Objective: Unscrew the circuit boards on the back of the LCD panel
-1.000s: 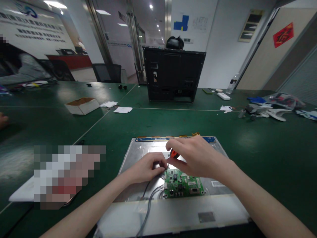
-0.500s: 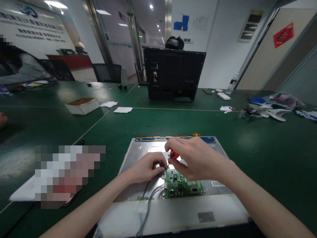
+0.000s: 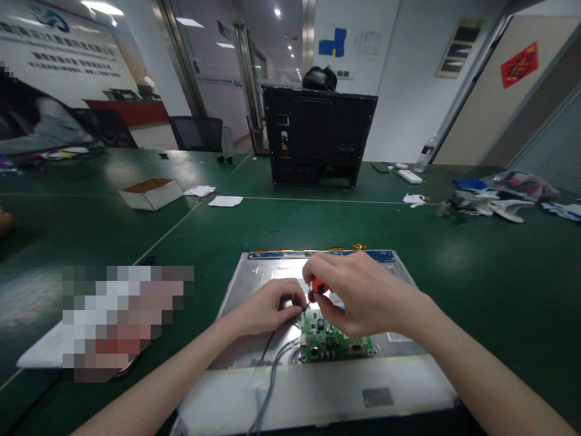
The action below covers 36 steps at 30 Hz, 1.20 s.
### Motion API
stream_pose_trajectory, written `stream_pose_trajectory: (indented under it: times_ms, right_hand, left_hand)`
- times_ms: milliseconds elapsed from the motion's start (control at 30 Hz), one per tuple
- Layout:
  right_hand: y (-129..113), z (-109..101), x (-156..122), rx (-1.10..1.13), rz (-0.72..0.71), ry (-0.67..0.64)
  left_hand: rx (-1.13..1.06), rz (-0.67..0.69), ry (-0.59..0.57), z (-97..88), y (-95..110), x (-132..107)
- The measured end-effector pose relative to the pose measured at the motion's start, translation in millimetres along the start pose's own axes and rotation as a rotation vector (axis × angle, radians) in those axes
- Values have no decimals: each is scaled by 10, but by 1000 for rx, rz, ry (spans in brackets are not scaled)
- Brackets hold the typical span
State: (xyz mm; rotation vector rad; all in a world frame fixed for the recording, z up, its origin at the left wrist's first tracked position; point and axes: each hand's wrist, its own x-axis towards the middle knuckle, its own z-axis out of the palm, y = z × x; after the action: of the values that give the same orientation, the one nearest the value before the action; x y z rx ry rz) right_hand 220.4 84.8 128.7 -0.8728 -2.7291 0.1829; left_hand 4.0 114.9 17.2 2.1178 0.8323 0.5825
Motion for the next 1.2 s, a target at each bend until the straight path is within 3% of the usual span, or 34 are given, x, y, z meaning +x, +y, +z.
stream_pose_trajectory:
  times_ms: [433, 1200]
  right_hand:
    - [28, 29, 28, -56, 20, -4]
    - [26, 34, 18, -62, 24, 16]
  left_hand:
    - [43, 11, -7, 22, -82, -6]
    - [17, -2, -1, 7, -27, 0]
